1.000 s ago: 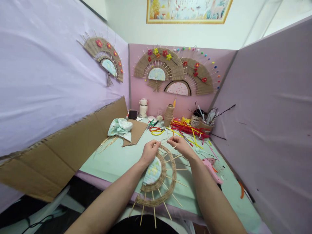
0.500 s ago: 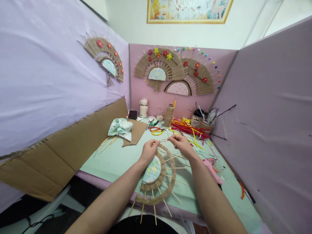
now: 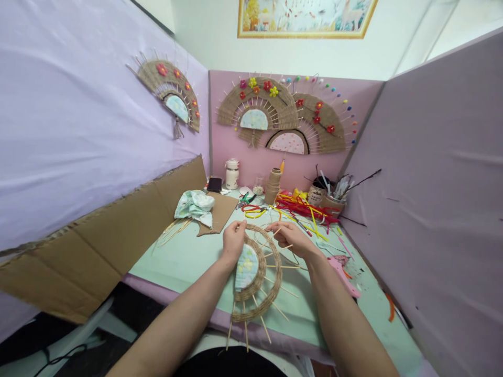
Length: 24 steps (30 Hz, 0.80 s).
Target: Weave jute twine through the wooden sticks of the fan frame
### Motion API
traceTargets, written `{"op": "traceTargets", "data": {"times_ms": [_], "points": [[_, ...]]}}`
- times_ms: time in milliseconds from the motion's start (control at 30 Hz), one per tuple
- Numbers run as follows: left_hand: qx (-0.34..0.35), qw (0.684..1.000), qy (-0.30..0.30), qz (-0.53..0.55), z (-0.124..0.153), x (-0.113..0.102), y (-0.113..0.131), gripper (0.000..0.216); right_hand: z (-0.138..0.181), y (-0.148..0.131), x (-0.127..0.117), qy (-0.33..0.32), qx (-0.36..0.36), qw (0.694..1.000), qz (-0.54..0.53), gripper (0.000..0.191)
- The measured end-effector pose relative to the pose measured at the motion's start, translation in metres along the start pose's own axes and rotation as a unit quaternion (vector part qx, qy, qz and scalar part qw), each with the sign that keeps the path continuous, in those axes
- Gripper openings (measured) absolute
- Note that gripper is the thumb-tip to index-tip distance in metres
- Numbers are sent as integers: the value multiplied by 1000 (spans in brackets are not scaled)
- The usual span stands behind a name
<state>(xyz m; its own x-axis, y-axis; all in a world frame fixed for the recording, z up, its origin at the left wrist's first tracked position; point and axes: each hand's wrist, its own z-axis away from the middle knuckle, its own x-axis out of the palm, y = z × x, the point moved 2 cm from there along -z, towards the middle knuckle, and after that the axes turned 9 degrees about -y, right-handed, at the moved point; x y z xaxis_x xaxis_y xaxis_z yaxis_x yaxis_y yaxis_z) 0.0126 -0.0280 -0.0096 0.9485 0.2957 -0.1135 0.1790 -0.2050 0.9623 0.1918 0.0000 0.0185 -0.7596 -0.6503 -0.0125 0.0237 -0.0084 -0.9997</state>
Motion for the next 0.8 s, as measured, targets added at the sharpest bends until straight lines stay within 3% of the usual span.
{"op": "traceTargets", "data": {"times_ms": [167,267,333,433,533,667,800], "points": [[1,1000,-10,23,0,1,0,37,0,0,-1,3,17,1000,-10,40],[-20,992,-68,107,-1,4,0,35,0,1,-2,25,24,999,12,44],[-76,965,-140,207,-1,8,1,33,0,1,-3,30,23,999,24,44],[-160,889,-254,346,3,13,5,35,0,1,-4,26,11,999,25,44],[-182,829,-337,407,8,12,11,32,1,0,-4,24,3,999,22,44],[-197,784,-384,447,11,10,13,38,1,0,-4,19,6,1000,24,44],[-199,781,-380,453,7,9,9,39,1,0,-8,16,-4,1000,9,44]]}}
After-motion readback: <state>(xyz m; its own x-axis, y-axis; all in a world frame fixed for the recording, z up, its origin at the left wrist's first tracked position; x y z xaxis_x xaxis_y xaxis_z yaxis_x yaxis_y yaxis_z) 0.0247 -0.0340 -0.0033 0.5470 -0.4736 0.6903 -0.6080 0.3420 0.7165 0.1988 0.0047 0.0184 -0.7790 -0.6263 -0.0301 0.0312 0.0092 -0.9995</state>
